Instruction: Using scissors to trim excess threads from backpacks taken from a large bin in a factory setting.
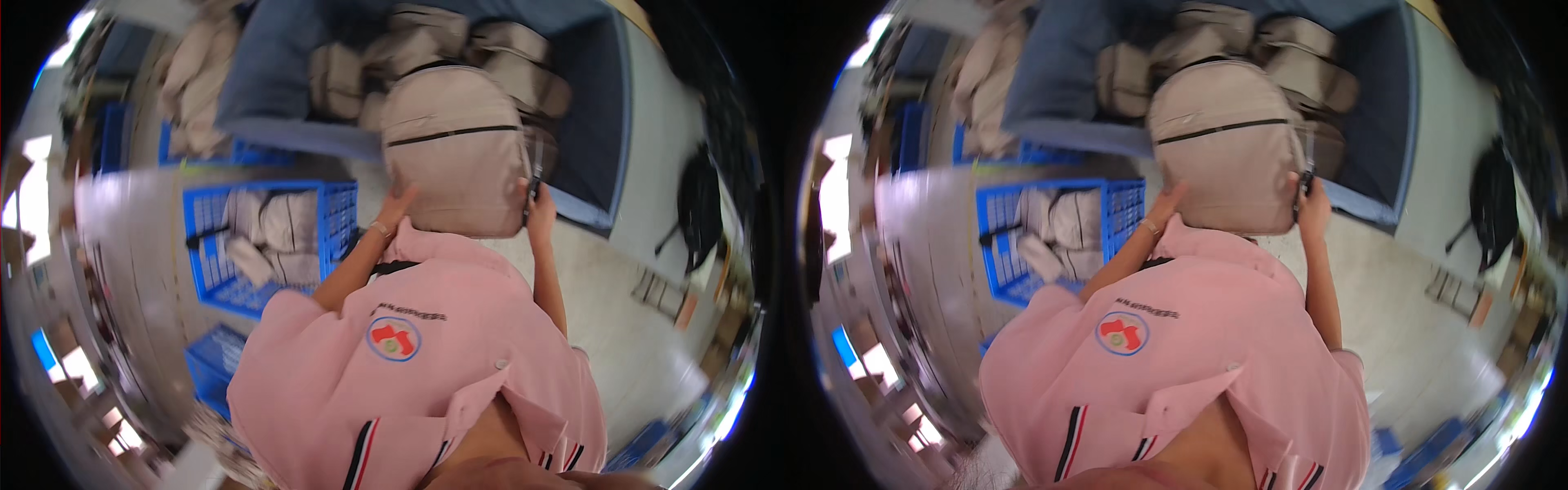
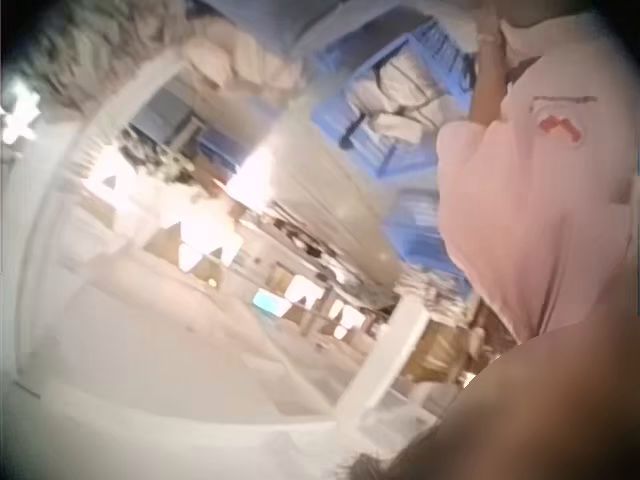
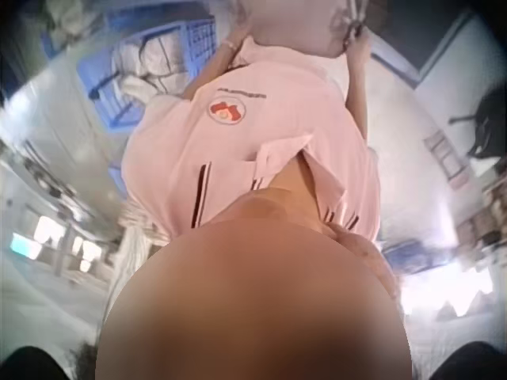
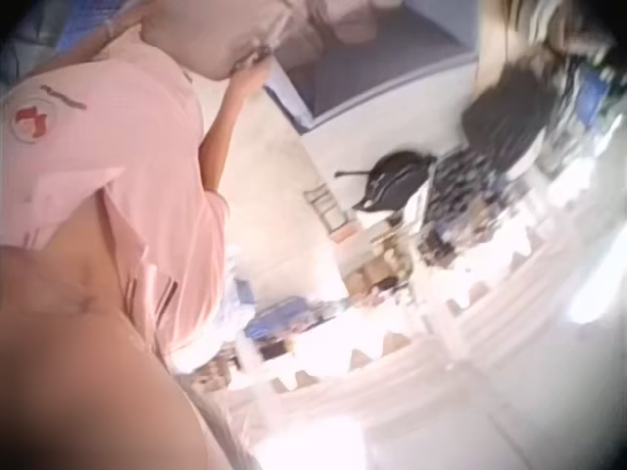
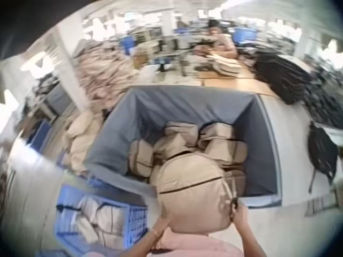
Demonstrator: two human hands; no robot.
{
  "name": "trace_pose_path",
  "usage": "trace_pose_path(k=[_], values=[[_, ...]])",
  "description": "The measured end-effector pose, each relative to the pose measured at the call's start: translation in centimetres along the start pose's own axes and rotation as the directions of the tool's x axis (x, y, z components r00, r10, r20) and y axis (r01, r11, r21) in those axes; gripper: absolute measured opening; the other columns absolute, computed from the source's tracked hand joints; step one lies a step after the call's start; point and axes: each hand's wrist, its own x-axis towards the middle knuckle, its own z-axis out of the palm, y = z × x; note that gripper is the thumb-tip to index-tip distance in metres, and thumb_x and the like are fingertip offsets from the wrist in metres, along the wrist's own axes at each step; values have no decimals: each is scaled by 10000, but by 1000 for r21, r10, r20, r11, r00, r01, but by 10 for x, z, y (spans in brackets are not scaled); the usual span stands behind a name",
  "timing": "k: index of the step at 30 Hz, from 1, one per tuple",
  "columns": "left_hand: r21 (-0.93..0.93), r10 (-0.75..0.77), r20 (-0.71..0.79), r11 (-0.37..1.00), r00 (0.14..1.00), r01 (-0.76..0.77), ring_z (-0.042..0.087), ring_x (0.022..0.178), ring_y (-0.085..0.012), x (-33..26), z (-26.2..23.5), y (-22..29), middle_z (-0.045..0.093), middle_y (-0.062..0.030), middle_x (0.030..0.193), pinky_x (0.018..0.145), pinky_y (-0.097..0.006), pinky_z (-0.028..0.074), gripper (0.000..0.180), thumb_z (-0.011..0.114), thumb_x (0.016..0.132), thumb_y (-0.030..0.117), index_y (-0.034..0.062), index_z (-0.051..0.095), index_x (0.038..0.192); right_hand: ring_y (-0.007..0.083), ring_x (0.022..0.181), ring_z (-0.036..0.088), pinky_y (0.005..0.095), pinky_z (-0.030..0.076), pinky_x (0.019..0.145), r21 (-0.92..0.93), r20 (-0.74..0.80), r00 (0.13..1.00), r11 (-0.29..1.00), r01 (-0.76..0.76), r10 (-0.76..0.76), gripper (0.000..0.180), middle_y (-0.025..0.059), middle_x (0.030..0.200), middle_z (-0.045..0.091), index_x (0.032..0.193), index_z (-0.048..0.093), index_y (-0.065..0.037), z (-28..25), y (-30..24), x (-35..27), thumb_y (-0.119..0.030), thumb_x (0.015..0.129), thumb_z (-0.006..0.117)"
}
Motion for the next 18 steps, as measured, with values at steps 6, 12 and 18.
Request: trace_pose_path(k=[6,12,18], values=[[-97,-13,-210,995,978,-7,665,846,-171,-9,19,15,700,-92,1008,770,-307,532,441,794,773,205,-22,658,1126,85,715,519,243,407,641,470,73,975,869,152,-210,297,22,768,591,921,601,23,4,-1,14,-267,980,571],[-521,44,-414,808,909,-276,674,784,-187,-83,-30,63,700,-74,930,719,-331,549,314,792,768,162,-4,684,1012,107,658,547,266,473,638,558,353,936,806,-198,-14,446,11,726,551,923,603,-11,4,-80,21,-454,958,566],[-382,197,-677,729,709,-568,655,947,-187,-176,-146,44,682,-73,1060,844,-345,535,363,752,824,204,-3,668,1111,93,524,525,247,460,486,598,397,902,793,-114,-170,409,31,692,524,907,610,-21,28,-65,33,-428,942,599]])
